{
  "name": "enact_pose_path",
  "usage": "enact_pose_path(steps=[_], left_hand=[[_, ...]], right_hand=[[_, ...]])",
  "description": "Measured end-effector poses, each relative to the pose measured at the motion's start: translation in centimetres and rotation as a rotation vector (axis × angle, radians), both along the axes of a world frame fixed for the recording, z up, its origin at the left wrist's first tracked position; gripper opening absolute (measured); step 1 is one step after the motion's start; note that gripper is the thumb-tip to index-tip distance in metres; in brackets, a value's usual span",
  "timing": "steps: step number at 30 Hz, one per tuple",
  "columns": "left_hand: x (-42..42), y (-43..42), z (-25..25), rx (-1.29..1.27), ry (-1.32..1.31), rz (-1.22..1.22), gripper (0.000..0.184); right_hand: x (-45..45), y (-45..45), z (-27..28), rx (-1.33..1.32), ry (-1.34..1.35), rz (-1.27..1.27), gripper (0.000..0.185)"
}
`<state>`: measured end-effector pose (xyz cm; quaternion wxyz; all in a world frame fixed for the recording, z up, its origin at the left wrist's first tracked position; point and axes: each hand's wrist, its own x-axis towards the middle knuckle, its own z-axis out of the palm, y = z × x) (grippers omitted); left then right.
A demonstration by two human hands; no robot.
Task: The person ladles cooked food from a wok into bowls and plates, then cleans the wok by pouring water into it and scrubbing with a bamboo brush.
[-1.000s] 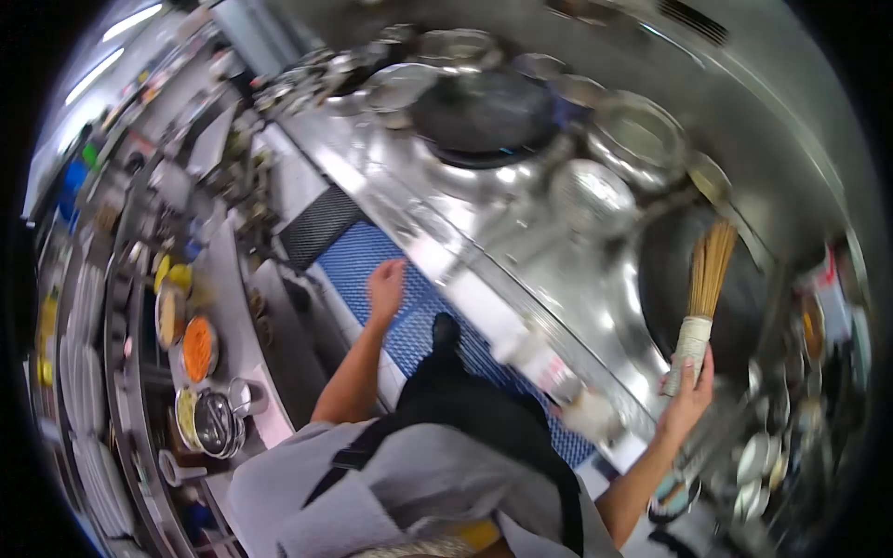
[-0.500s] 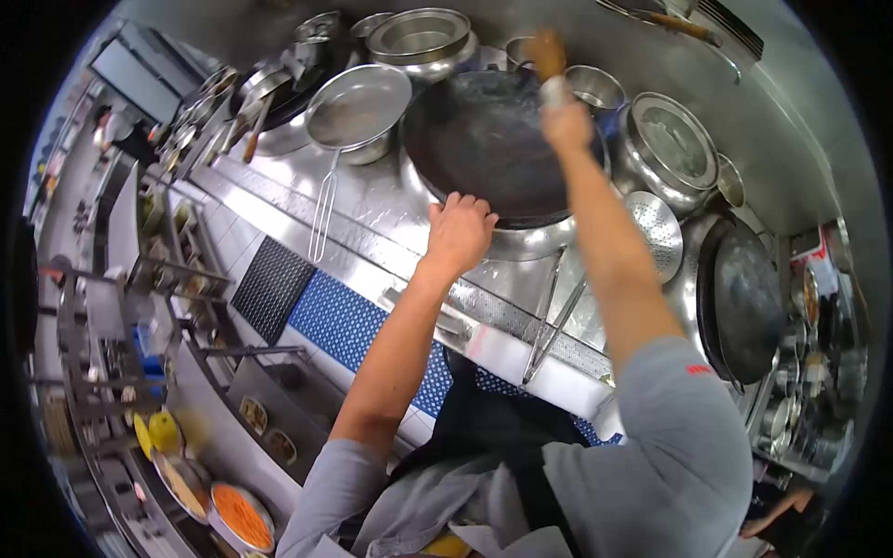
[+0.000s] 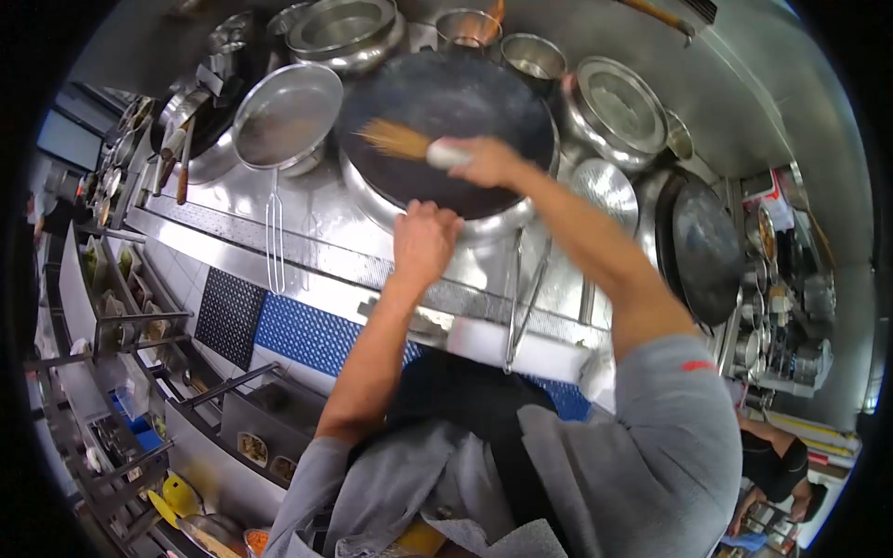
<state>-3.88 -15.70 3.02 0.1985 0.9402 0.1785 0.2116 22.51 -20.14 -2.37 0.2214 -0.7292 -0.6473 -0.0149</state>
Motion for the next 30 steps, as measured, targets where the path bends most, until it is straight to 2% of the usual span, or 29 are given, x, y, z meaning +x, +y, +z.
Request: enact_pose_path(steps=[1,3,5,6,7,8,9,11,12,13,14,15,16,17,19,20,21,22,25,26,27,28,29,30], left_hand=[[-0.3,0.0,0.1,-0.019,-0.014,-0.009,0.020],[-0.5,0.3,-0.5,-0.087,-0.028,-0.021,0.019],[-0.5,0.6,-1.1,-0.117,-0.058,-0.017,0.018],[-0.7,0.4,-1.3,-0.131,-0.067,-0.013,0.017],[-0.3,0.6,-1.3,-0.136,-0.089,-0.007,0.017],[-0.3,0.8,-1.1,-0.139,-0.144,0.019,0.017],[-0.6,0.4,-1.0,-0.153,-0.196,0.044,0.016],[-0.8,0.2,-1.4,-0.163,-0.257,0.074,0.017],[-0.4,0.5,-1.5,-0.131,-0.228,0.065,0.017],[-0.4,0.5,-1.6,-0.101,-0.188,0.055,0.017],[-0.4,0.3,-1.6,-0.069,-0.146,0.046,0.017],[-0.5,0.4,-1.3,-0.047,-0.077,0.026,0.017],[-0.1,0.7,-1.2,-0.051,-0.070,0.021,0.017],[0.2,1.1,-1.3,-0.050,-0.057,0.013,0.017],[-0.3,0.4,-1.7,-0.084,-0.039,-0.008,0.018],[-0.2,0.6,-1.9,-0.098,-0.061,-0.010,0.018],[-0.4,0.8,-1.9,-0.115,-0.076,-0.019,0.019],[-0.5,0.9,-1.6,-0.140,-0.058,-0.025,0.019],[-0.9,0.8,-0.7,-0.190,-0.037,-0.040,0.018],[-1.3,0.4,-0.7,-0.198,-0.042,-0.055,0.018],[-1.1,0.6,-0.3,-0.194,-0.065,-0.061,0.017],[-0.8,1.0,0.0,-0.188,-0.086,-0.065,0.017],[-0.7,0.9,0.1,-0.191,-0.122,-0.061,0.018],[-0.8,0.9,0.2,-0.198,-0.119,-0.058,0.017]], right_hand=[[4.8,-1.7,1.0,-0.263,-0.046,-0.282,0.059],[8.7,-1.4,4.7,-0.404,-0.133,-0.652,0.056],[6.9,0.9,6.8,-0.165,-0.187,-0.845,0.055],[6.5,2.0,4.5,-0.321,-0.128,-0.725,0.057],[0.5,2.3,8.0,-0.769,0.334,-0.606,0.062],[-3.1,1.1,6.6,-0.521,0.445,-0.375,0.070],[-6.0,0.0,9.5,-0.665,0.409,-0.236,0.073],[-7.6,-5.4,14.4,-0.719,0.715,-0.041,0.070],[-0.8,-9.0,12.4,-0.636,0.491,0.126,0.066],[3.3,-11.0,13.0,-0.732,0.340,0.039,0.055],[6.8,-11.0,14.4,-0.805,0.126,-0.218,0.046],[9.8,-10.3,15.4,-0.745,-0.048,-0.483,0.039],[10.1,-7.5,17.3,-0.457,-0.112,-0.692,0.035],[9.2,-4.5,17.6,-0.270,-0.110,-0.796,0.036],[9.8,0.0,8.8,-0.529,-0.228,-0.749,0.038],[5.6,1.4,7.7,-0.747,0.156,-0.641,0.047],[1.2,0.2,5.5,-0.567,0.360,-0.357,0.071],[-3.4,-0.7,7.3,-0.568,0.573,-0.230,0.073],[0.5,-5.9,4.9,-0.439,0.280,0.048,0.075],[2.6,-6.6,8.3,-0.673,0.108,-0.267,0.076],[8.4,-6.4,7.3,-0.728,-0.056,-0.480,0.060],[9.1,-5.8,8.4,-0.455,-0.192,-0.717,0.049],[9.3,-3.4,6.6,0.020,-0.195,-0.895,0.040],[7.5,-0.3,6.3,0.037,-0.164,-1.007,0.042]])
